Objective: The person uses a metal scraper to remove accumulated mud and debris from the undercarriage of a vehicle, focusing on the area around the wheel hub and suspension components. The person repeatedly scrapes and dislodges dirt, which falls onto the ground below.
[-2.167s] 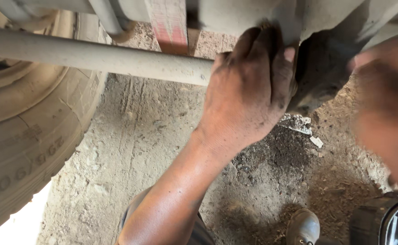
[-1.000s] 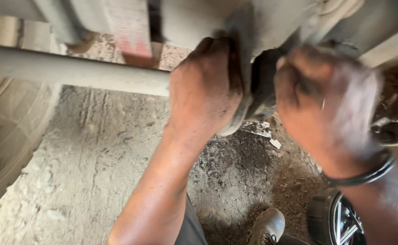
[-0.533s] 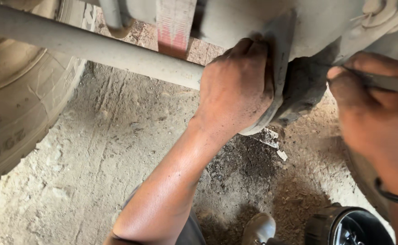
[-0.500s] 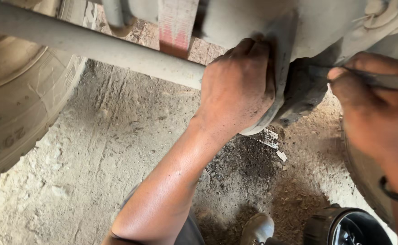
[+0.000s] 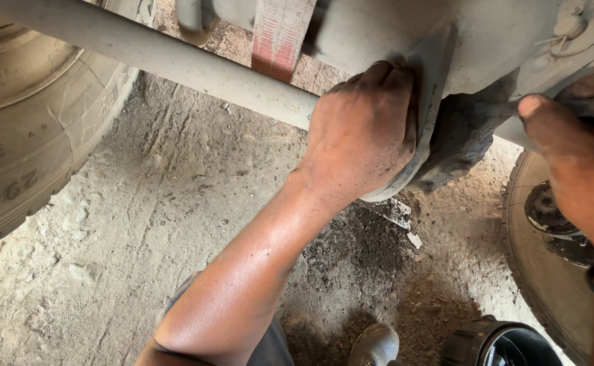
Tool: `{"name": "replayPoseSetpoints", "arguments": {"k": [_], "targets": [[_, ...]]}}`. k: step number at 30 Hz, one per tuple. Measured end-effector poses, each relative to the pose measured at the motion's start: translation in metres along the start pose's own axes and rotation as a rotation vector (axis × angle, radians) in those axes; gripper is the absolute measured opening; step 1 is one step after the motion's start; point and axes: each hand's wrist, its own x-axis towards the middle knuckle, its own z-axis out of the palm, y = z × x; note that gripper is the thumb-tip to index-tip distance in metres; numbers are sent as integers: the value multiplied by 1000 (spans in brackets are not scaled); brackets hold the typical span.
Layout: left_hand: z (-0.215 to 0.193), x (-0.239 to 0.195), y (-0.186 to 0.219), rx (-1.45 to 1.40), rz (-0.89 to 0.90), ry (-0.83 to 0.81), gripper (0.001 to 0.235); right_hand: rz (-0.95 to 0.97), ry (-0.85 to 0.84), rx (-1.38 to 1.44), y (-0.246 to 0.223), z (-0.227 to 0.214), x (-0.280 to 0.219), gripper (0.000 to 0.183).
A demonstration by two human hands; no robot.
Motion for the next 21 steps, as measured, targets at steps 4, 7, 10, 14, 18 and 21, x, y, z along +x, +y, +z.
{"name": "replayPoseSetpoints", "arguments": {"k": [4,7,10,14,18,21], "targets": [[-2,0,1,13,2,20,22,43,-124,-92,-24,-13,10,23],[-1,0,1,32,-6,15,23,104,-216,-103,-38,-19,17,19],[1,0,0,36,-3,18,22,123,-216,-156,-44,-21,23,18],[4,-1,-2,19,20,30,21,38,-195,-141,-50,-14,21,14],[4,-2,-3,-12,48,57,23,-122,-151,-256,-58,-1,19,14],[3,-4,-3,-55,37,39,22,-22,-153,-223,-58,4,27,13]]}}
